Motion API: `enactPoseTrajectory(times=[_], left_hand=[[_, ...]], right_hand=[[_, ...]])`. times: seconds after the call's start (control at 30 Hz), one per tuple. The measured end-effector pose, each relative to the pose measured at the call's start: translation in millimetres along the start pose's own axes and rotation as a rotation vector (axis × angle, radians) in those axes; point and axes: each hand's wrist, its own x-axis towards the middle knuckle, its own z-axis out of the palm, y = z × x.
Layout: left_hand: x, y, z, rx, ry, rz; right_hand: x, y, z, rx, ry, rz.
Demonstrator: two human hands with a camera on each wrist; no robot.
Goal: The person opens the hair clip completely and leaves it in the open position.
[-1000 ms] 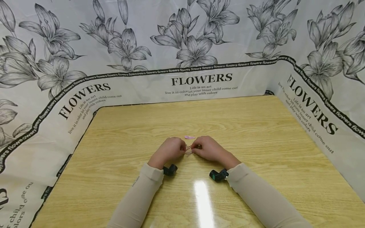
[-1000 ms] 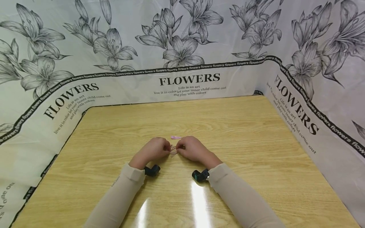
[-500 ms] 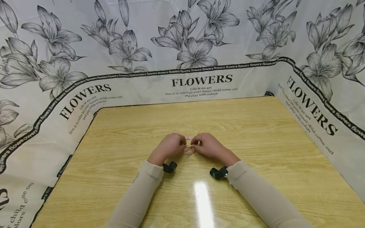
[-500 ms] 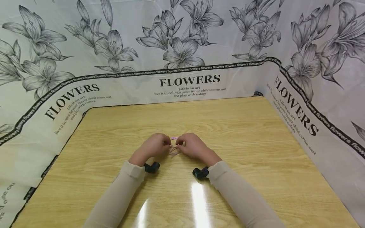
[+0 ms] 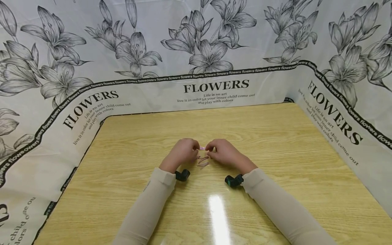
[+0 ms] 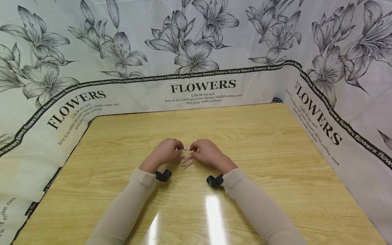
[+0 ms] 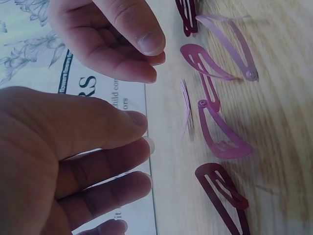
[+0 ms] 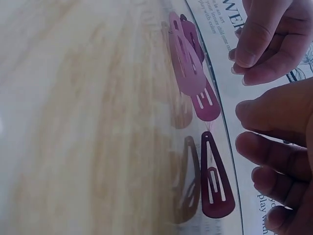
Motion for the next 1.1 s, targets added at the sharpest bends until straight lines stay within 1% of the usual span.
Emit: enactPoseTrajectory(times=[0.2,0.4,0.5,0.8,1.1], left_hand=[[3.8,2.6,-2.7,0.004,-0.005,-0.020],[9.0,1.8,-3.1,0.028,0.004,0.000],[11.8,0.6,-3.4,0.019,0.001,0.001],[20.0,-2.5,-1.2,-0.033,-0.008,-0.034],[22.9,-3.6,-0.6,-0.031,-0.016,-0.050]], right_hand=[[3.4,2,-5,-0.021,-0.028,0.023],[6.8,2,-9,-0.038,-0.034,0.046],[8.6,3,-10,-0.044,-0.040,0.051],[13.9,6,-10,-0.053,-0.062,0.041],[17.7,10,-8,-0.054,-0.070,0.057]])
